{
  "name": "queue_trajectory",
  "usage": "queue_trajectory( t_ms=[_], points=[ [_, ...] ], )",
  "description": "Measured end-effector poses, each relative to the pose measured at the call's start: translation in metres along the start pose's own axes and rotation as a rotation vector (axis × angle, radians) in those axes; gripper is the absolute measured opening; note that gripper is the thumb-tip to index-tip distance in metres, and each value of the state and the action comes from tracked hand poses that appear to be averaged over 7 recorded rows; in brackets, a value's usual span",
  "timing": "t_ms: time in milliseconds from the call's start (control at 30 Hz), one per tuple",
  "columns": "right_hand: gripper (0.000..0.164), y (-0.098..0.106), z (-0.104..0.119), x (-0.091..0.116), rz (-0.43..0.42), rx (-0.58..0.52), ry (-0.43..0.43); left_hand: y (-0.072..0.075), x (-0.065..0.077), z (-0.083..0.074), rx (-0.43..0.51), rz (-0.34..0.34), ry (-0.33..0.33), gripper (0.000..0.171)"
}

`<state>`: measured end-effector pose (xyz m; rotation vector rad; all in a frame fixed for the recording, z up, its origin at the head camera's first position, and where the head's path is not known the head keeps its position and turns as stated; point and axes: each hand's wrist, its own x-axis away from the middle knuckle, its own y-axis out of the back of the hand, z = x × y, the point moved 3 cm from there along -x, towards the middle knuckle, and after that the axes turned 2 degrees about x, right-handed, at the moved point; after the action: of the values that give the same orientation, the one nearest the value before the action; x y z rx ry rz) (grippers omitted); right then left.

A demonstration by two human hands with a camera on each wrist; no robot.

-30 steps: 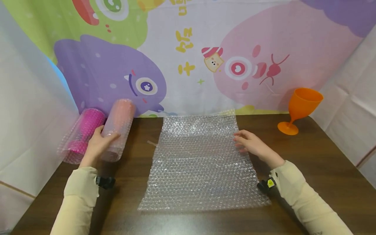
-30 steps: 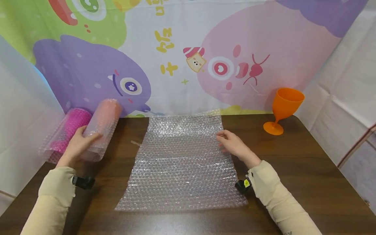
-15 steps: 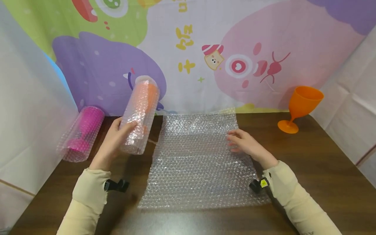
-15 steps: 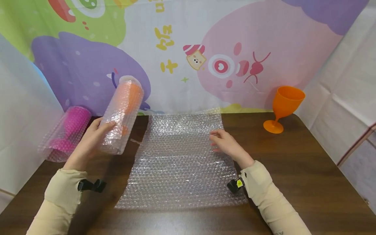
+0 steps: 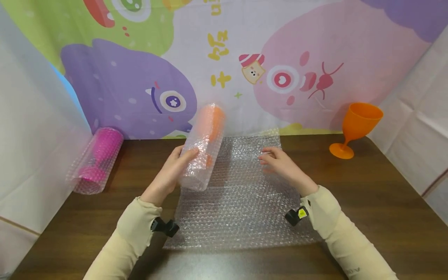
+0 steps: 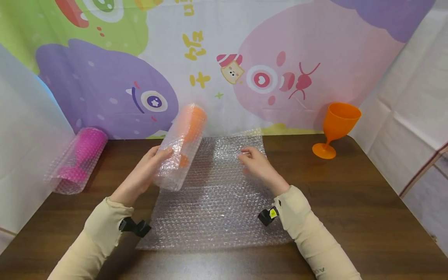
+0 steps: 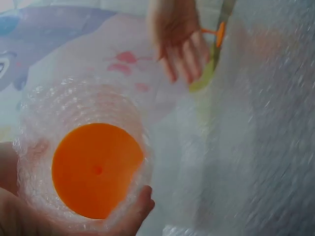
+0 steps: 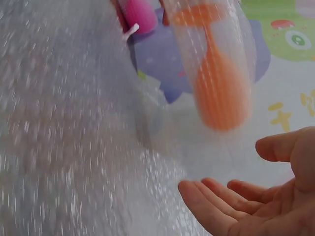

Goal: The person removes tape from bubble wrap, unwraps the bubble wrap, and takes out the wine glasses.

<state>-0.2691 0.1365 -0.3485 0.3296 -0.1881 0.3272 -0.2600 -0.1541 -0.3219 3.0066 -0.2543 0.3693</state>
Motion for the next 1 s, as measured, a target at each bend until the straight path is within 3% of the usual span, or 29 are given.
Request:
queue_trajectory(
  t_ms=[233,433,667,800,1000],
  points=[
    [0.06,-0.02,0.008,-0.009,-0.021,-0.114,0.022,-0.033,0.003,0.008,0.03,0.049,0.006,0.063],
    [0.069,-0.033,0.012,-0.013,-0.05,-0.22,-0.024,-0.062,0.009,0.014,0.041,0.074,-0.003,0.063],
    [0.069,-0.036,0.01,-0.012,-0.115,-0.292,-0.057,-0.092,0.019,0.024,0.089,0.137,-0.043,0.059],
    [0.069,-0.034,0.007,-0.009,-0.124,-0.279,-0.07,-0.102,0.023,0.028,0.108,0.195,-0.035,0.06],
    [0.07,-0.032,0.001,-0.004,-0.138,-0.195,-0.103,-0.107,0.026,0.036,0.051,0.246,0.027,0.065]
  ],
)
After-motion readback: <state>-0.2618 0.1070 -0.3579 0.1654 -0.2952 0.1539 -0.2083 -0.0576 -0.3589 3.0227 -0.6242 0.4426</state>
